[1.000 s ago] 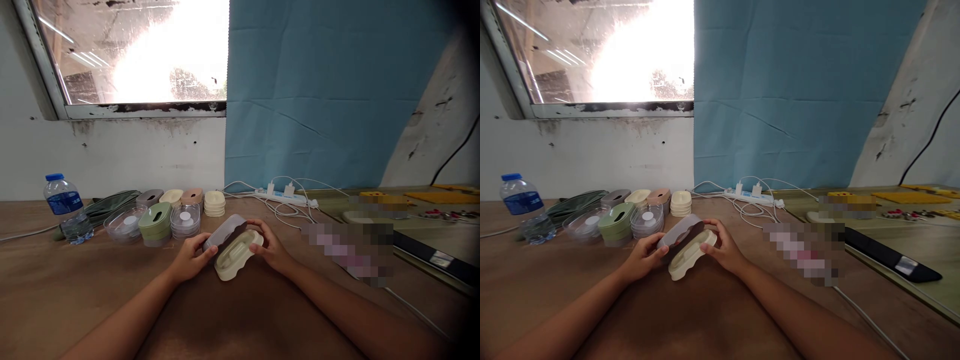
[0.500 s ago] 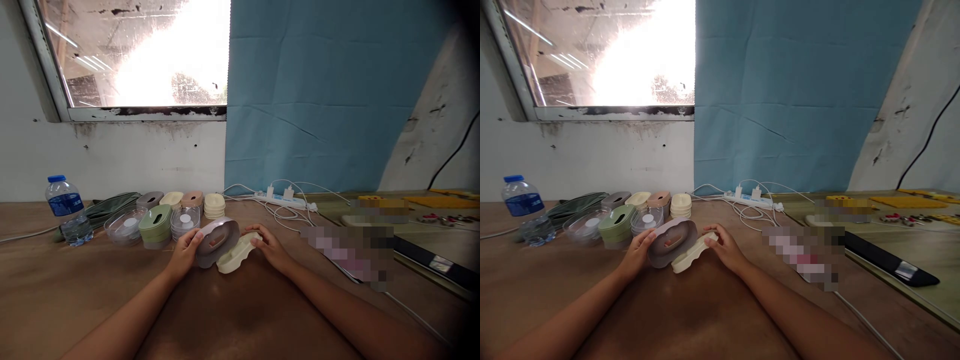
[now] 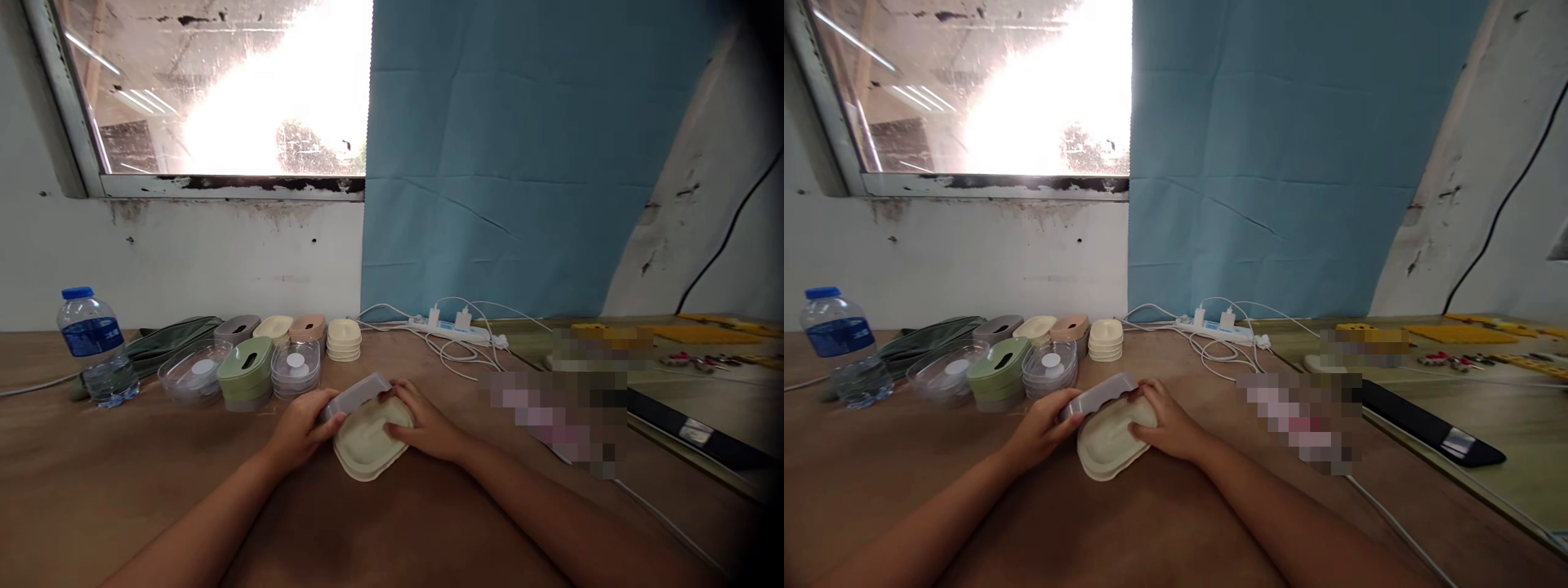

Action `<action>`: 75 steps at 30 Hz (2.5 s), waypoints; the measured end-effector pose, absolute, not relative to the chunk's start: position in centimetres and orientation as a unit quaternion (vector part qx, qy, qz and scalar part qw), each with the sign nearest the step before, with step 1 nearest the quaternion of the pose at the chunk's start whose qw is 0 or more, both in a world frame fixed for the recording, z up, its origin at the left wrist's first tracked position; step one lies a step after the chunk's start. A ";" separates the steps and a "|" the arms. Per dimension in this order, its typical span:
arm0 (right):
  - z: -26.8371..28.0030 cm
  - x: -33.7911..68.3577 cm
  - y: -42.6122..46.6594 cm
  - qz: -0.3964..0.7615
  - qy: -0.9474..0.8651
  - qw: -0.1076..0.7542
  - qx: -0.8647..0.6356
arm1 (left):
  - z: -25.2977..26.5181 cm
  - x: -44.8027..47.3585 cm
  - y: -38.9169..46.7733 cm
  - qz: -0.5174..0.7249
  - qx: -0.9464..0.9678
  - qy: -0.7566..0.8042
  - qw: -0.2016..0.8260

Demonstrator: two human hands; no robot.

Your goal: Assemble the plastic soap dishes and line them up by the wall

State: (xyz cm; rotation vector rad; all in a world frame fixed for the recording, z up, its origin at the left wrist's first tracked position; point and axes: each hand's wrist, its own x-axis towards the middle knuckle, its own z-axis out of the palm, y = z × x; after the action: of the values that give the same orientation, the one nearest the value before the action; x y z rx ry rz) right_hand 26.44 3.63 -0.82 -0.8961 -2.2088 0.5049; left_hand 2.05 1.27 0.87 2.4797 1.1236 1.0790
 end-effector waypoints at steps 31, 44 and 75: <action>2.1 29.0 3.9 0.054 -0.906 0.316 -0.276 | 1.1 3.0 1.0 0.219 0.942 0.238 -0.091; 1.7 29.4 4.5 0.046 -0.904 0.266 -0.331 | 1.3 2.9 0.9 0.300 0.898 0.319 -0.042; 4.6 21.1 7.7 0.012 -0.860 0.165 -0.484 | 0.5 6.2 -1.9 0.161 0.975 0.065 -0.140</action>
State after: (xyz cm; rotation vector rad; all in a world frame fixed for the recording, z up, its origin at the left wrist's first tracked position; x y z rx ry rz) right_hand 21.12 7.70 4.56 -1.3784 -2.4497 0.0328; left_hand 6.20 -1.94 0.47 3.3703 0.2247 0.5573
